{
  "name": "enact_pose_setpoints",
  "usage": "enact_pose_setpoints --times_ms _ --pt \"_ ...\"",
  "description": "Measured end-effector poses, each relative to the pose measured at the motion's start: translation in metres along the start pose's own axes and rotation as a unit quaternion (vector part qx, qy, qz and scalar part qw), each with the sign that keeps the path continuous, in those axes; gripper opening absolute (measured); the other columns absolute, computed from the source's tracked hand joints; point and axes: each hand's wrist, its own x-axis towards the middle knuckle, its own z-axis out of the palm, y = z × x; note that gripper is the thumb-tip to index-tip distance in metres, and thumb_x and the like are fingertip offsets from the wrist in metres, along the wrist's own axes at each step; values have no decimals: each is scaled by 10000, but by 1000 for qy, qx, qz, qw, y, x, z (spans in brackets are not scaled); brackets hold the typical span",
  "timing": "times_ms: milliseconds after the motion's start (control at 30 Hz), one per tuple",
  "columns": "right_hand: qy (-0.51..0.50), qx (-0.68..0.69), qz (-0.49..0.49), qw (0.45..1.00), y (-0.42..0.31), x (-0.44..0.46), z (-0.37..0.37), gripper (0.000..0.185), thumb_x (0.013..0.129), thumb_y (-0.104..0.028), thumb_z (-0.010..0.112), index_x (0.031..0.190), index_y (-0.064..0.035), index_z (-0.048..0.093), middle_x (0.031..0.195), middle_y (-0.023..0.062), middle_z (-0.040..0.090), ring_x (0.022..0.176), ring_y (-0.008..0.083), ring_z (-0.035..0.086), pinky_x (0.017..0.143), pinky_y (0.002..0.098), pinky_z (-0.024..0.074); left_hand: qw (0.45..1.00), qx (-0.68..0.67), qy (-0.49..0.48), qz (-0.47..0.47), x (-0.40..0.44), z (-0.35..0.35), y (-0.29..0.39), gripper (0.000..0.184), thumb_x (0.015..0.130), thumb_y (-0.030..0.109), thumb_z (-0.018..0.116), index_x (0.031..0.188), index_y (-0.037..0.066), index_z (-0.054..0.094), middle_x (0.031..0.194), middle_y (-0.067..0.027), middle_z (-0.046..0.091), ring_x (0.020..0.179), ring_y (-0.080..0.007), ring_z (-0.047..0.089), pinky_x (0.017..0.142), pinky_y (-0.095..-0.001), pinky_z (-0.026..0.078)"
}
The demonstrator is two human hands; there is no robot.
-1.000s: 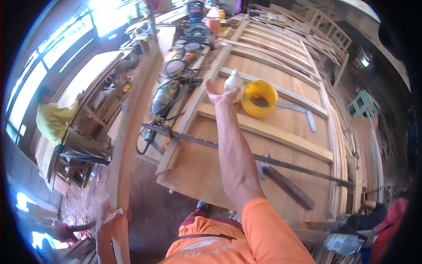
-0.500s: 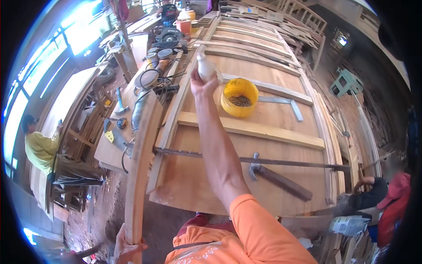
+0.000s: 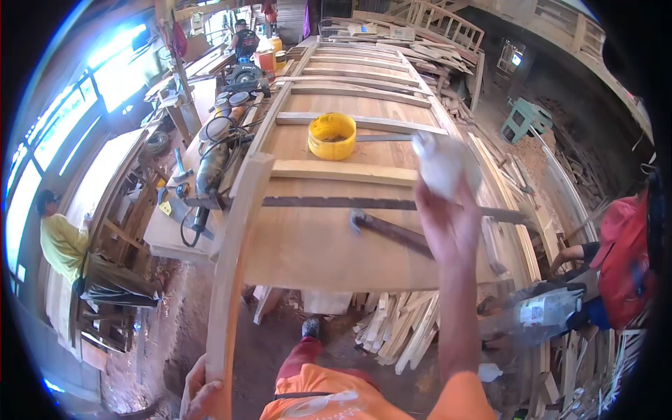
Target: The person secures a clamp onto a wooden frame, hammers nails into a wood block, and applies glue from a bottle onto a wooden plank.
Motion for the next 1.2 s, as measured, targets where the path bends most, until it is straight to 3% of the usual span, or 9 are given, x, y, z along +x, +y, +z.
enact_pose_setpoints --times_ms 100,200,267,333,467,667,800,1000,1200 --pt "97 -56 -54 992 -49 -109 -42 549 995 -208 757 1470 -64 521 1409 181 602 1291 351 619 1066 520 594 1000 -5 0 3 -32 11 -27 774 743 395 945 1318 9 597 1046 -24 667 960 -128 647 847 -305 520" --pt "178 -72 -56 980 -90 -183 -74 558 991 -200 762 1472 -60 515 1389 179 623 1263 347 638 1047 502 603 963 268 -3 22 -63 28 -35 737 686 328 936 1270 14 615 1001 -21 647 912 -112 606 807 -304 518" --pt "274 -126 -76 950 -114 -218 -77 554 1000 -208 751 1471 -44 508 1408 178 621 1255 337 644 1032 489 607 962 269 -28 24 -74 31 -50 619 726 257 911 1212 15 615 971 -28 658 896 -116 620 789 -314 526" --pt "262 -170 -122 942 -140 -240 -61 543 1009 -224 740 1464 -37 511 1415 176 620 1252 325 646 1028 482 604 968 247 -54 -15 -82 46 -45 452 773 156 854 1132 19 618 911 -47 670 839 -125 643 736 -331 536" --pt "152 -330 -255 896 -173 -278 13 604 1024 -250 719 1521 -25 461 1465 152 603 1314 290 620 1110 468 531 938 335 -79 -43 -78 40 -73 512 778 179 856 1206 12 631 970 -69 698 886 -142 667 738 -342 543" --pt "109 -490 -392 771 -154 -276 107 569 1021 -176 711 1518 -14 488 1472 128 597 1343 279 612 1183 489 458 913 377 -51 148 -56 29 -98 425 721 241 958 958 -7 707 780 -158 720 697 -220 725 658 -379 545" --pt "58 -577 -372 725 -90 -263 145 560 1014 -137 706 1511 6 490 1467 144 594 1338 270 615 1189 499 458 907 384 -86 153 -42 -3 -98 427 729 242 953 988 -12 729 848 -179 761 750 -278 769 692 -381 576" --pt "32 -727 -316 609 8 -253 153 389 997 -96 732 1346 37 623 1287 94 695 1174 152 636 1045 312 474 922 340 -126 134 -19 -55 -105 432 750 240 938 1036 -15 739 927 -198 787 846 -296 799 765 -376 608" --pt "55 -741 -219 632 38 -243 143 483 978 -85 720 1418 41 562 1348 106 660 1236 179 614 1098 343 447 916 351 -134 142 -5 -76 -106 432 751 254 925 1033 -15 737 938 -208 789 873 -326 801 776 -405 615"
